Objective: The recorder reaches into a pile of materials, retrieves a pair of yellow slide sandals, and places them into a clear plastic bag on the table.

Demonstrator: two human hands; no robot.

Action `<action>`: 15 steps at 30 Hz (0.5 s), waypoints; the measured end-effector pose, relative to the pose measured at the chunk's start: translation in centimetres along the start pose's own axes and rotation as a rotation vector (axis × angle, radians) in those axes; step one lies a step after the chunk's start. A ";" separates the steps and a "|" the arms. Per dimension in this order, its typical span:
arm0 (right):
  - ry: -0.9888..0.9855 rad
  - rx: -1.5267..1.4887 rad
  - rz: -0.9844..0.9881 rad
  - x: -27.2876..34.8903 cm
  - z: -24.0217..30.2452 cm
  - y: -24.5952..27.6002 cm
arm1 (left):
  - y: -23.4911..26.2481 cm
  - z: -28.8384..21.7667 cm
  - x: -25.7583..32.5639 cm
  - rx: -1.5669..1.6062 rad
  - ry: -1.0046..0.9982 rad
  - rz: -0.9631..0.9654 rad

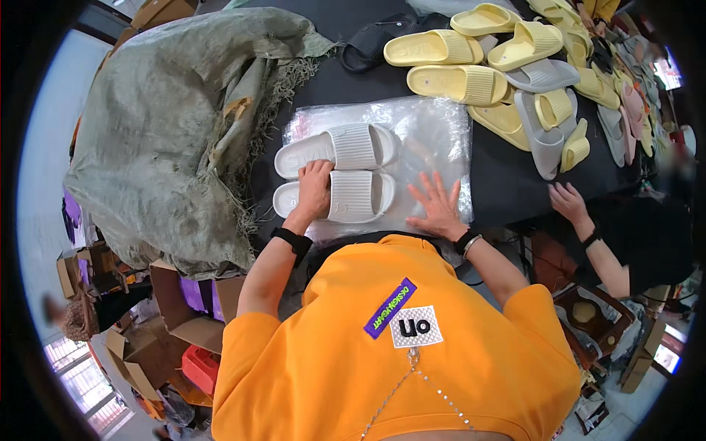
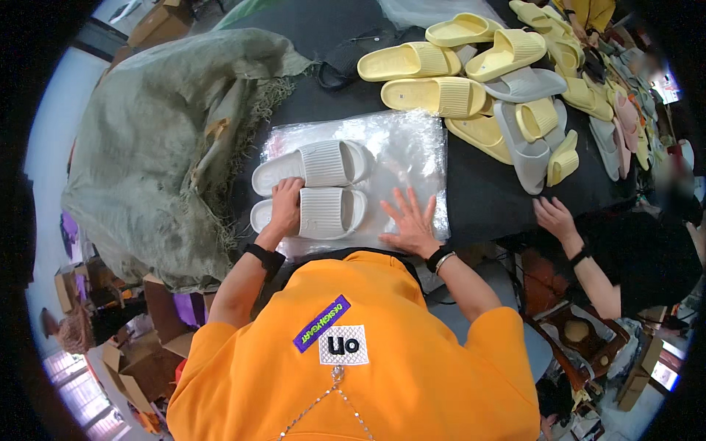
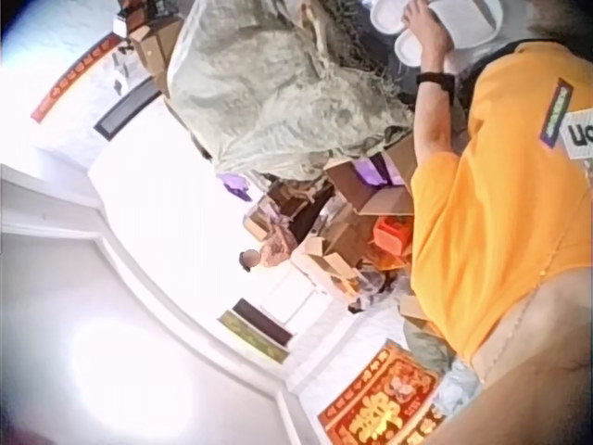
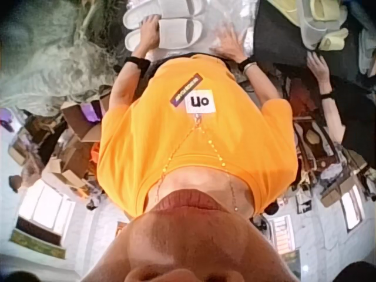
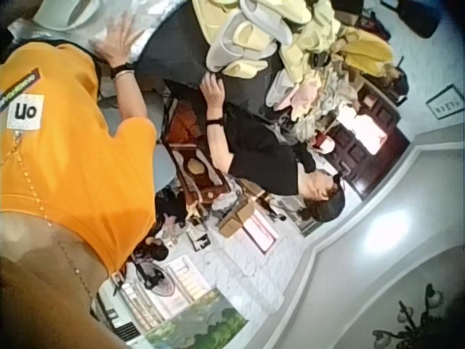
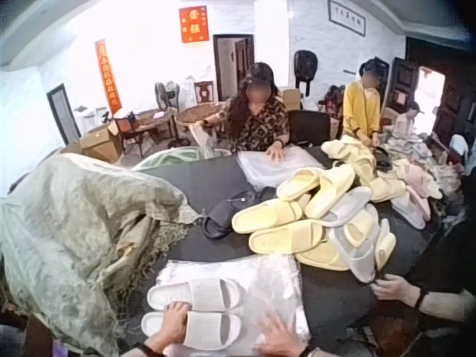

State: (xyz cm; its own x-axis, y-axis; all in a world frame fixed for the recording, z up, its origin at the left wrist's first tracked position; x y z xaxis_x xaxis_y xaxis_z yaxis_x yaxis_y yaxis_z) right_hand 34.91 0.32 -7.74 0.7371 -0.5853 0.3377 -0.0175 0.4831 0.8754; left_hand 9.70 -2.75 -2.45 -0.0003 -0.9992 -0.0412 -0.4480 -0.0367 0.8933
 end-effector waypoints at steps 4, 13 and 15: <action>0.009 -0.016 -0.020 0.0 0.0 0.1 | 0.2 -1.1 -0.4 -0.004 0.039 0.035; 0.022 0.055 -0.069 0.0 0.0 -0.2 | -1.8 -5.7 -1.4 -0.050 -0.101 0.096; 0.023 0.052 -0.076 -0.1 0.0 -0.3 | -2.3 -4.8 -1.3 -0.021 -0.088 0.119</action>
State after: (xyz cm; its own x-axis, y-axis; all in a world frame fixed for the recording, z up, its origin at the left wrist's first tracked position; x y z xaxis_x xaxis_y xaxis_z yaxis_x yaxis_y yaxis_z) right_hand 34.84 0.27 -8.08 0.7531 -0.6036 0.2615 0.0051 0.4029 0.9152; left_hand 15.04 -1.44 -2.28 -0.1310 -0.9910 0.0271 -0.4215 0.0804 0.9033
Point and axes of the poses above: each hand's wrist, its own x-axis away from the middle knuckle, its own y-axis out of the back of the hand, z = x × y, the point moved 9 cm from there along -x, towards the middle knuckle, and after that the axes turned 9 degrees about z, right-handed, at the moved point
